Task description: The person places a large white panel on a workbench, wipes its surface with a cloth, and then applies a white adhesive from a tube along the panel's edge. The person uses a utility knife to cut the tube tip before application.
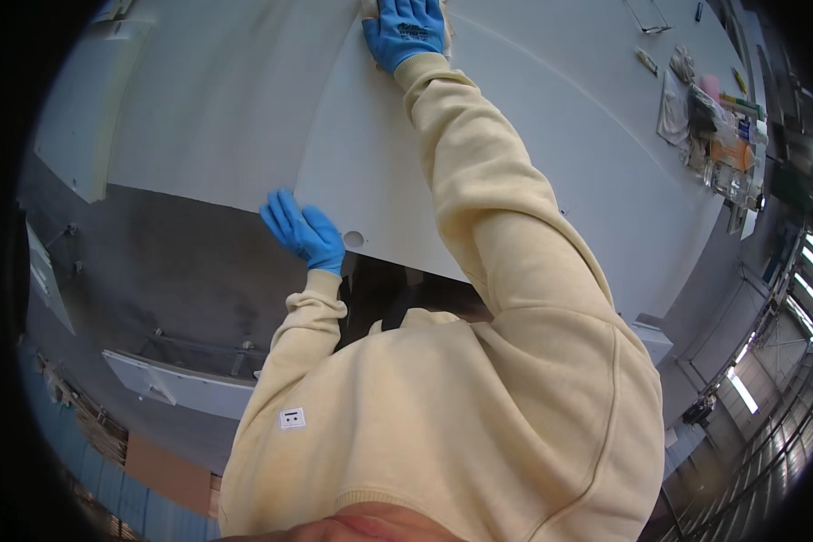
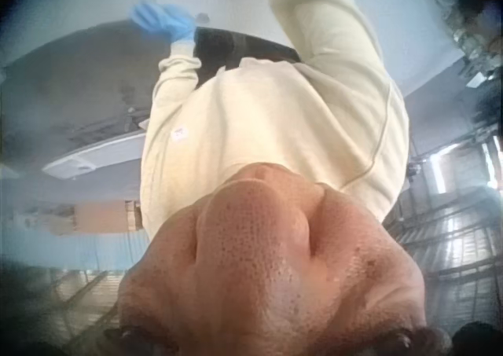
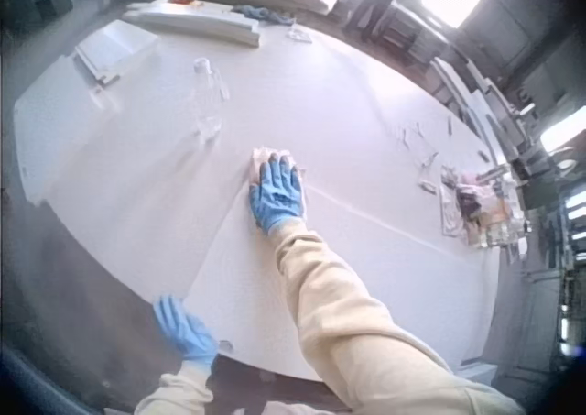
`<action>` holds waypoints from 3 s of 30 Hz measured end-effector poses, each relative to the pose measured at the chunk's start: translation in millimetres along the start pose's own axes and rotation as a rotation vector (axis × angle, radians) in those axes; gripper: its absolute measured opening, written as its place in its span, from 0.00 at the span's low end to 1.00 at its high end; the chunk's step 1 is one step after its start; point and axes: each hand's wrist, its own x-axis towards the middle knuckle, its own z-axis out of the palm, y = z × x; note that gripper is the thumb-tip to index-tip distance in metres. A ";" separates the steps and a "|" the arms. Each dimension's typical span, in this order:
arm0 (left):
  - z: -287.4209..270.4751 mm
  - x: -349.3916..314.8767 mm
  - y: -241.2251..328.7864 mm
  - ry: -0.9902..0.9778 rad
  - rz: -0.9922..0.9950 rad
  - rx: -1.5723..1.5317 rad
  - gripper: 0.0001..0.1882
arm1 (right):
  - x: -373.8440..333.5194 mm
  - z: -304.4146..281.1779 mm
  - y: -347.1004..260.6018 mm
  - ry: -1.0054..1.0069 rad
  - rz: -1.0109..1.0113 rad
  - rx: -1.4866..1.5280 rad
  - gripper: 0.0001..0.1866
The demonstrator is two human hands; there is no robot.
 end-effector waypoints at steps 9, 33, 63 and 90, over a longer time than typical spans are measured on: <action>-4.5 1.5 -0.2 -0.005 -0.049 0.008 0.25 | -167.4 -14.7 135.5 -0.031 0.232 0.038 0.36; -11.3 5.6 -0.7 -0.005 -0.029 0.018 0.25 | -83.0 -15.4 -74.8 0.060 -0.389 0.311 0.29; -3.9 -115.6 -56.1 -0.623 -0.665 -1.028 0.12 | -222.7 -43.4 -207.1 -0.143 -0.655 0.359 0.37; -15.2 -195.1 -169.7 -0.653 -1.161 -0.686 0.22 | -262.1 -70.1 -120.2 -0.225 -0.883 0.428 0.31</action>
